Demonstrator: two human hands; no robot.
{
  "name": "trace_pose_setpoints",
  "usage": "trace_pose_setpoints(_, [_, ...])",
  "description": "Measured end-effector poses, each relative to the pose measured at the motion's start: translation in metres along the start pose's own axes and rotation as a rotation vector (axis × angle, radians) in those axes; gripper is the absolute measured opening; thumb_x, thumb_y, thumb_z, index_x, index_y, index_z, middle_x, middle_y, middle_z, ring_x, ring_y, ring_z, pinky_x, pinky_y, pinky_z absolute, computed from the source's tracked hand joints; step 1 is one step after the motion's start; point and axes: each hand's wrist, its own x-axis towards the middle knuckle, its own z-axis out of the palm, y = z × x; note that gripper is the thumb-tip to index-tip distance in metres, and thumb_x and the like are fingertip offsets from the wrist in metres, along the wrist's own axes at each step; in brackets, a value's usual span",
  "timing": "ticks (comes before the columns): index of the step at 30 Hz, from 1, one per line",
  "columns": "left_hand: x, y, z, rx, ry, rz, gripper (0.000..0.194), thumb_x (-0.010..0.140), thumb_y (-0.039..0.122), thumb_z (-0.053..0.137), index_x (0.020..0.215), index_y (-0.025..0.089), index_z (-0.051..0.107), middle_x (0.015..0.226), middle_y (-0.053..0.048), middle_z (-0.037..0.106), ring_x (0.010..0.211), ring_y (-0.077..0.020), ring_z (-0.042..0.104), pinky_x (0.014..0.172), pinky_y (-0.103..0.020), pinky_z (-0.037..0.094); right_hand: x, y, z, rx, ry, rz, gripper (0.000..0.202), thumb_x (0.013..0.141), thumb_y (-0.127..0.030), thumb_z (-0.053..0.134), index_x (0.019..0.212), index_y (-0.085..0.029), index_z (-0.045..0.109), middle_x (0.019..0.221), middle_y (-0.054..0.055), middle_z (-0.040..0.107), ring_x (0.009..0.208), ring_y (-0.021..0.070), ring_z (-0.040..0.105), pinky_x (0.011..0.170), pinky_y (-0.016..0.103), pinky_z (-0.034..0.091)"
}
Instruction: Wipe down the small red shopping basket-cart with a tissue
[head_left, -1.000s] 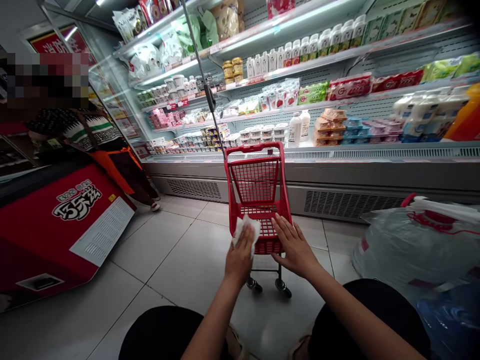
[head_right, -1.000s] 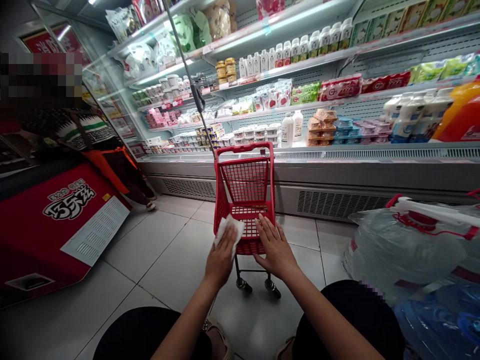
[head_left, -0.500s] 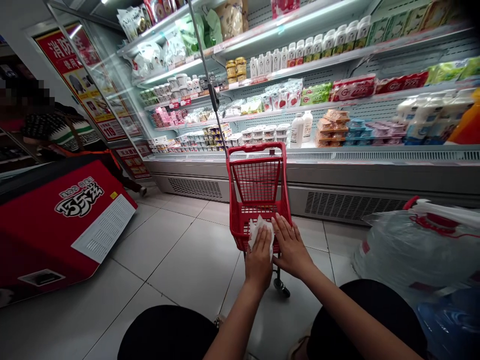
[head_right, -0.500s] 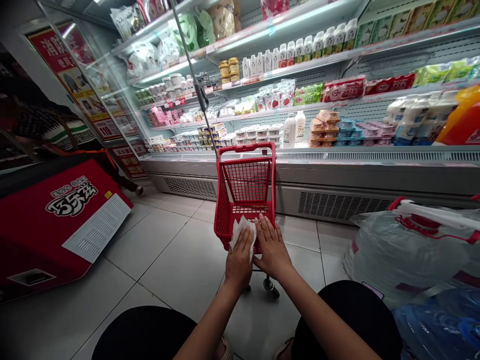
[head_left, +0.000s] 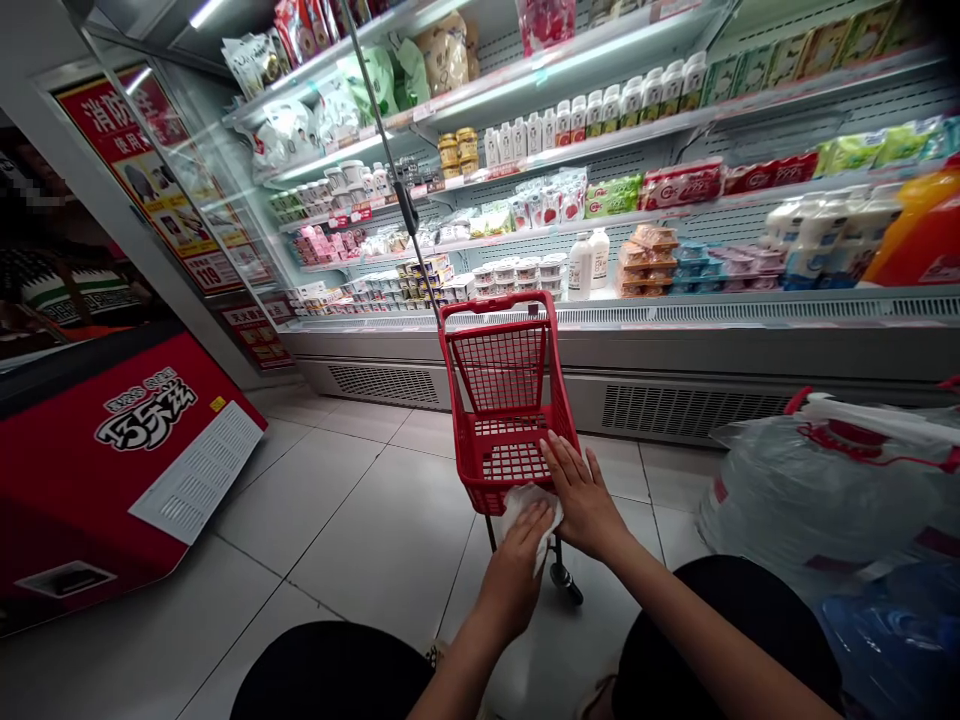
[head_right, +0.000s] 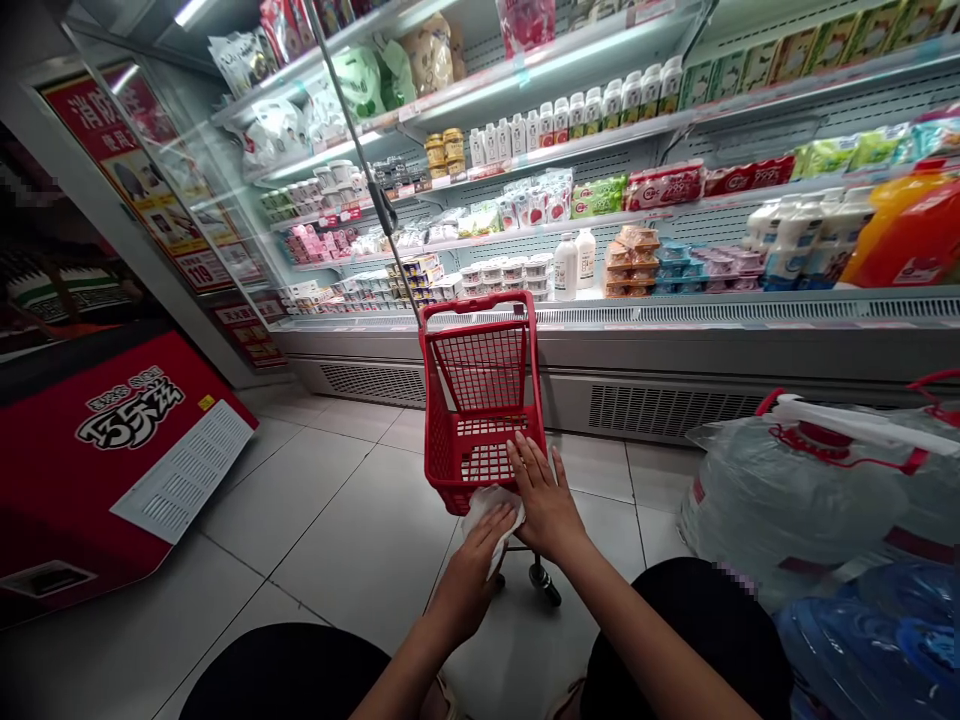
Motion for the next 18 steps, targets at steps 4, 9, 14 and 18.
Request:
trace_pose_setpoints(4, [0.006,-0.001,-0.027,-0.232,0.155,-0.049,0.045,0.108,0.027,0.035,0.149,0.027,0.054,0.151,-0.004,0.059,0.143,-0.0221,0.052,0.120,-0.046,0.045,0.001,-0.003,0.000,0.016,0.002,0.007,0.103,0.089,-0.038,0.058,0.166,-0.018,-0.008,0.174,0.011,0.010,0.159,0.0316,0.016,0.127,0.059,0.012])
trace_pose_setpoints(9, [0.020,-0.010,-0.080,-0.051,0.429,-0.048,0.047,0.110,0.031,0.032,0.155,0.029,0.046,0.157,-0.003,0.052,0.149,-0.0212,0.043,0.122,-0.043,0.041,0.002,-0.005,0.001,0.054,0.019,0.013,0.099,0.092,-0.039,0.056,0.167,-0.021,-0.007,0.175,0.010,0.008,0.158,0.0325,0.017,0.126,0.059,0.015])
trace_pose_setpoints(14, [0.013,-0.046,-0.064,0.459,0.307,-0.130,0.055,0.106,0.024,0.043,0.160,0.023,0.035,0.159,-0.010,0.050,0.150,-0.0269,0.042,0.110,-0.047,0.053,0.002,-0.007,0.004,0.031,-0.008,0.032,0.100,0.092,-0.040,0.055,0.167,-0.019,-0.008,0.174,0.011,0.011,0.158,0.0318,0.018,0.126,0.058,0.016])
trace_pose_setpoints(18, [0.008,-0.046,-0.025,0.544,0.320,-0.110,0.070,0.099,0.008,0.041,0.165,0.021,0.021,0.165,-0.011,0.040,0.153,-0.0258,0.037,0.111,-0.045,0.052,0.002,-0.011,0.003,0.045,0.010,0.027,0.101,0.092,-0.042,0.056,0.166,-0.016,-0.008,0.174,0.012,0.011,0.157,0.0323,0.021,0.127,0.057,0.016])
